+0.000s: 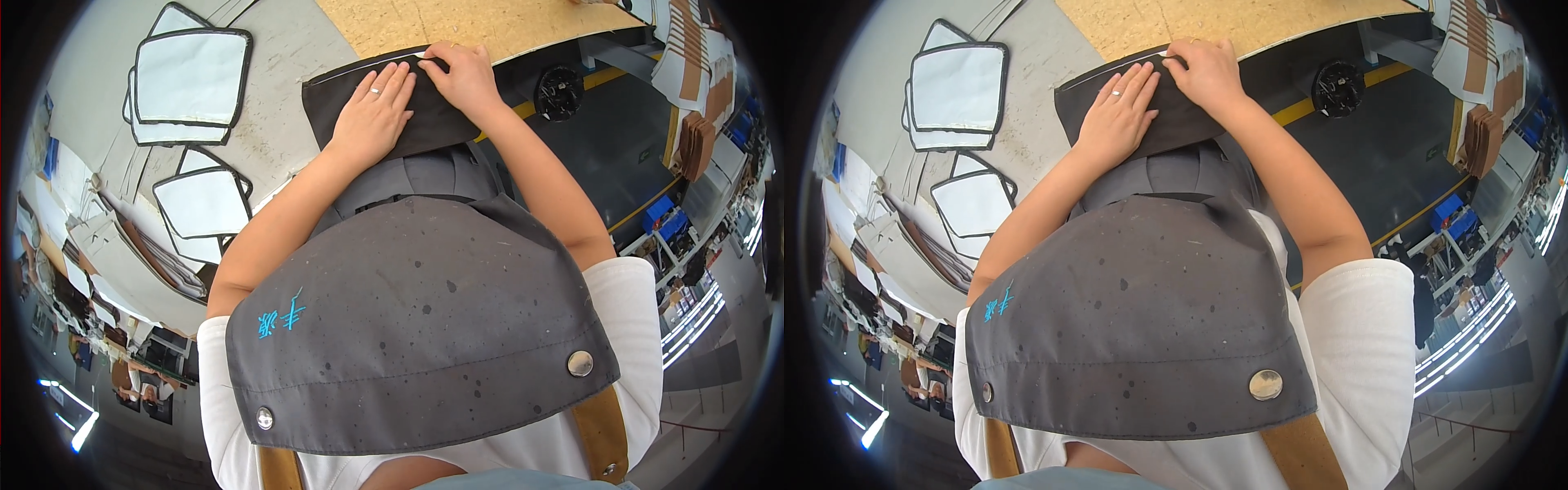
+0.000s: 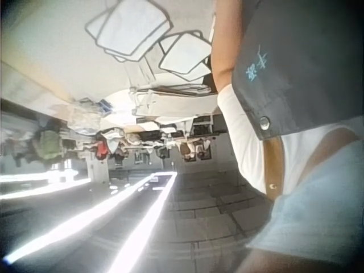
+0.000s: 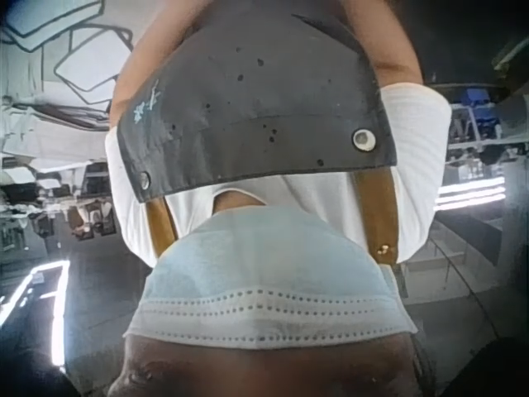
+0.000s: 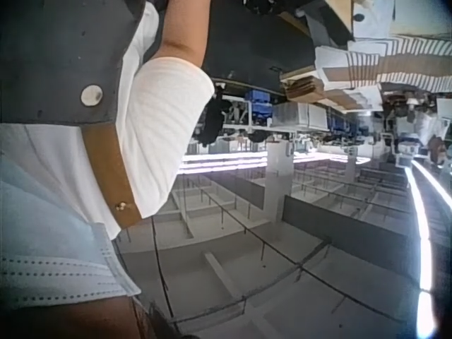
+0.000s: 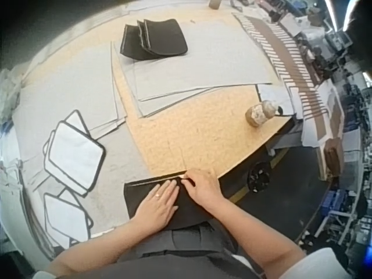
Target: Assembling leather components by peeling adhesive liners and sticking pieces together.
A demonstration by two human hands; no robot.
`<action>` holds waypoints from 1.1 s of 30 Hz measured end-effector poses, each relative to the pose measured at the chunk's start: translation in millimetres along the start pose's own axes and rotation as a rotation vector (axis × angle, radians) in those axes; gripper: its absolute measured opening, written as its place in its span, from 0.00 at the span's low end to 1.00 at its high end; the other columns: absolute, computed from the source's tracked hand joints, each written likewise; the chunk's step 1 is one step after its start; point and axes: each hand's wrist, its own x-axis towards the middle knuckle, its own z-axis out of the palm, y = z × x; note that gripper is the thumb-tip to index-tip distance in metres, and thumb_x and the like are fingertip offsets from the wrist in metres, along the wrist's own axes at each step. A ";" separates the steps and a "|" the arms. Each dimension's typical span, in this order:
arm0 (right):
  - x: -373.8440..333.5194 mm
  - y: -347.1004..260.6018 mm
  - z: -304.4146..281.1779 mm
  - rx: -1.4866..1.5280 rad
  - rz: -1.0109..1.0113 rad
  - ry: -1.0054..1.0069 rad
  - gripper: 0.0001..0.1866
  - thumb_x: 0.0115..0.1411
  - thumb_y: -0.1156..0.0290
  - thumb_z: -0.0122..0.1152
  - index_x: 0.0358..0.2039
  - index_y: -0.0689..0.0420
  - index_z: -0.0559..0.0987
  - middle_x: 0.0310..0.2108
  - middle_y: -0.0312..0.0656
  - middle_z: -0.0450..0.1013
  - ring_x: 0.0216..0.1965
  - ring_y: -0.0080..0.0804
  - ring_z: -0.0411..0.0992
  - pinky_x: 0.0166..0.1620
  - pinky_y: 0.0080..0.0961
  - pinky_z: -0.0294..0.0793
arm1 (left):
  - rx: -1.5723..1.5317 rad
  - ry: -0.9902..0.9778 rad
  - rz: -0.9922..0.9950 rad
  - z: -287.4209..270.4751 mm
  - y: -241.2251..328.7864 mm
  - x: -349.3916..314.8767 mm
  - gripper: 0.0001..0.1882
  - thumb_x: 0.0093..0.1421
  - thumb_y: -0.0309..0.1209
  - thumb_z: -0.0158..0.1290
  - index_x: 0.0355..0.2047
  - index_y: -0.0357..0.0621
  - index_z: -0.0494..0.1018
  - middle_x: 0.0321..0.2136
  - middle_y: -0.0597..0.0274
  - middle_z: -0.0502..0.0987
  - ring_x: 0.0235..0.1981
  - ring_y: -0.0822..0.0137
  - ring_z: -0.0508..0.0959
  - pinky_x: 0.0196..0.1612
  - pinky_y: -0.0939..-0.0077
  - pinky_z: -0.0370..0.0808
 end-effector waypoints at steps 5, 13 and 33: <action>-8.6 -16.8 -17.4 -0.235 -0.072 0.205 0.15 0.48 0.60 0.64 0.29 0.58 0.73 0.25 0.37 0.72 0.28 0.30 0.71 0.38 0.27 0.62 | -0.035 -0.069 -0.057 1.6 2.0 6.3 0.23 0.57 0.36 0.48 0.52 0.38 0.63 0.54 0.57 0.62 0.55 0.60 0.62 0.55 0.69 0.62; -12.1 24.4 -17.3 0.472 0.385 -0.004 0.11 0.53 0.65 0.60 0.30 0.61 0.75 0.20 0.32 0.69 0.22 0.16 0.63 0.28 0.14 0.64 | 0.042 -0.089 -0.060 5.3 5.1 9.9 0.25 0.58 0.37 0.46 0.54 0.41 0.62 0.56 0.61 0.61 0.54 0.61 0.62 0.53 0.70 0.64; -8.0 18.0 -19.1 0.368 0.465 -0.062 0.11 0.53 0.65 0.59 0.27 0.61 0.76 0.17 0.33 0.68 0.21 0.18 0.63 0.27 0.18 0.65 | 0.082 -0.027 0.025 9.9 22.6 32.2 0.25 0.57 0.39 0.47 0.52 0.37 0.63 0.56 0.56 0.61 0.55 0.59 0.63 0.53 0.69 0.63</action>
